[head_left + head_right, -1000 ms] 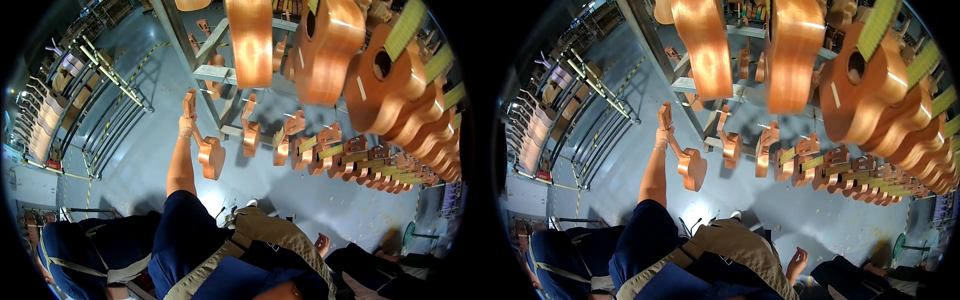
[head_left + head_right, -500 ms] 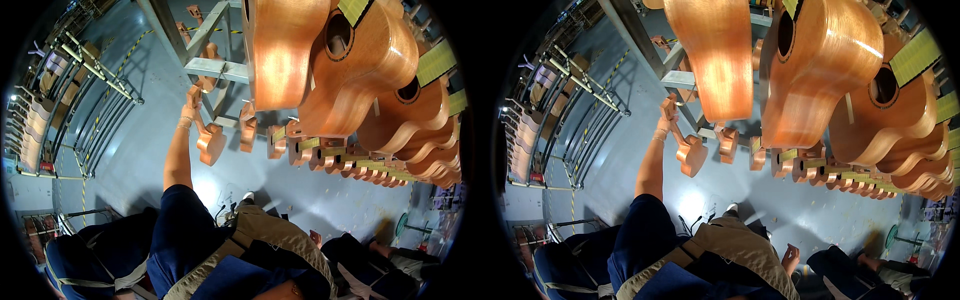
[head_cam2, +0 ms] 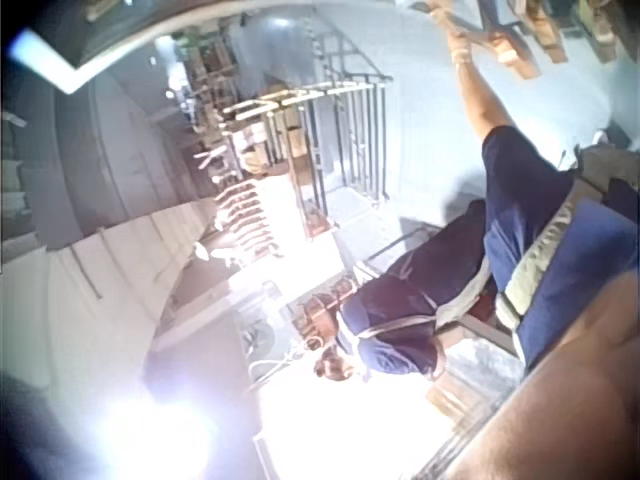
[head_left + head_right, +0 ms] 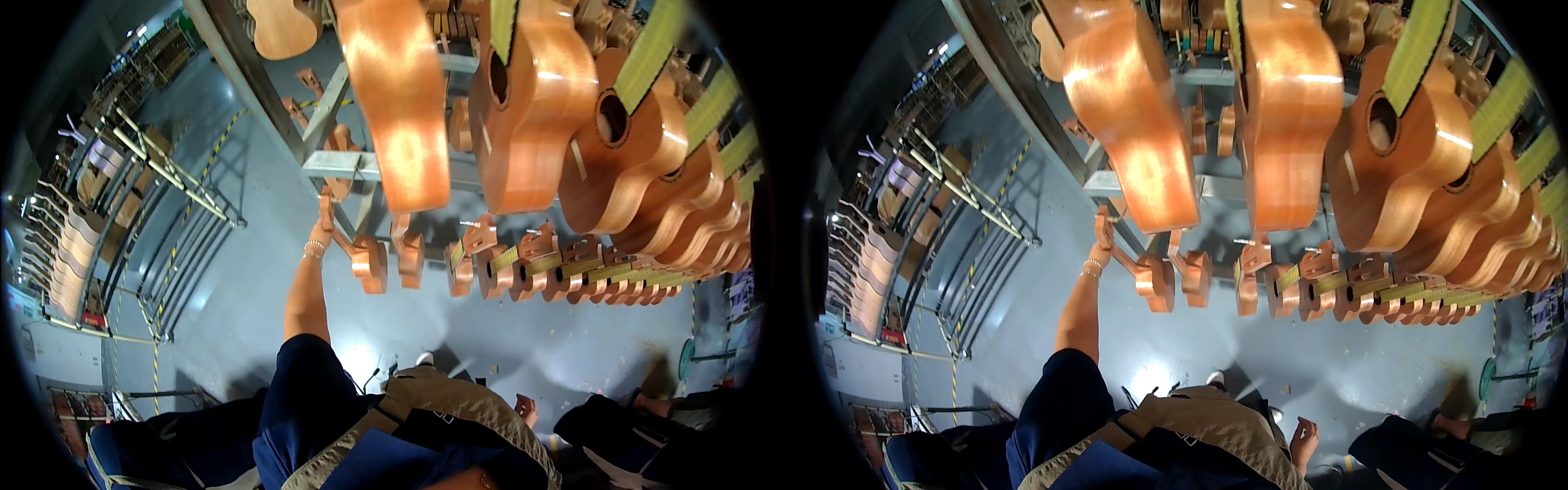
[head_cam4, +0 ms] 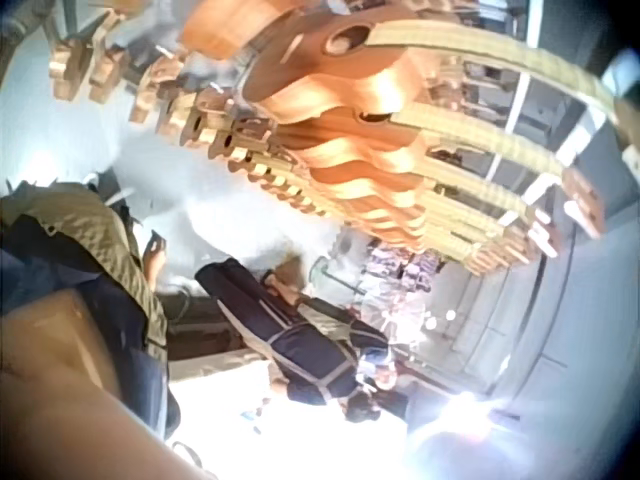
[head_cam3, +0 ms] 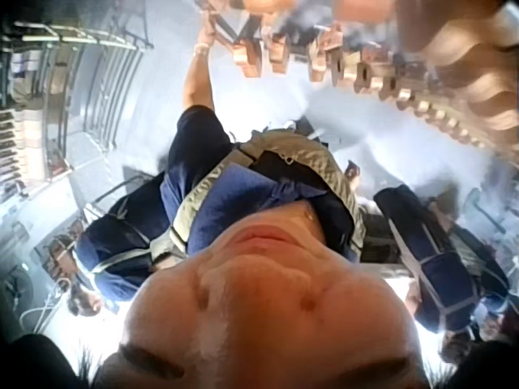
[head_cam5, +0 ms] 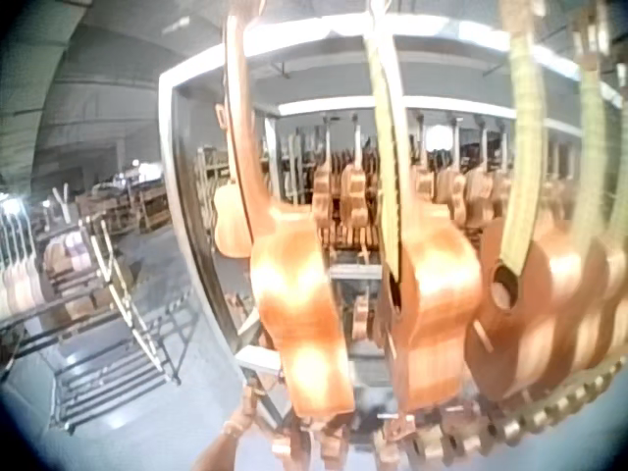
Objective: The person sands the body and neck of a wooden guitar using a sanding block. They repeatedly pick up guitars from a rack, sand various surfaces, and return them to the rack. The person also uses scissors to trim tape from the guitar neck.
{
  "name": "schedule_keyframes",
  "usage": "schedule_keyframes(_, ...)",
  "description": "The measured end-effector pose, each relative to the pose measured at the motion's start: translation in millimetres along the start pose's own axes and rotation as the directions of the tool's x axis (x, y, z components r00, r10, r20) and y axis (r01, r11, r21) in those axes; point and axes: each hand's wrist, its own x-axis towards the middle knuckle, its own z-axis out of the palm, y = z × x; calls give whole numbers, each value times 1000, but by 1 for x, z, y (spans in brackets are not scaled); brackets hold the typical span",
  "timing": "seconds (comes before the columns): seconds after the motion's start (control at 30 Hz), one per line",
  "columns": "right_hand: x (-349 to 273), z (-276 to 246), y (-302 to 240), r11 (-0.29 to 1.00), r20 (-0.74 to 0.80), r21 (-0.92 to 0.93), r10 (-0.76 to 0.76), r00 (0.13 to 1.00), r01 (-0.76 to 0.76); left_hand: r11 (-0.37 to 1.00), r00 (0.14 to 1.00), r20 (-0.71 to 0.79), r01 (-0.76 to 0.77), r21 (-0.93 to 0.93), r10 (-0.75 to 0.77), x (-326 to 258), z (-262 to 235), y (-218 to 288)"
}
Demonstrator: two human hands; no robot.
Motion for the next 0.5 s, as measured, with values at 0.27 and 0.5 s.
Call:
schedule_keyframes(0.27, -19, 8, 3, 971, -46, 173, 178, 983, -167, 950, 910, -309, -211, 229, 276, -67, -219, 246)
schedule_keyframes(0.5, 4, -5, 7, 907, -292, 418, 187, 938, -51, 213, 483, -534, -846, -488, 694, -92, -296, 488)
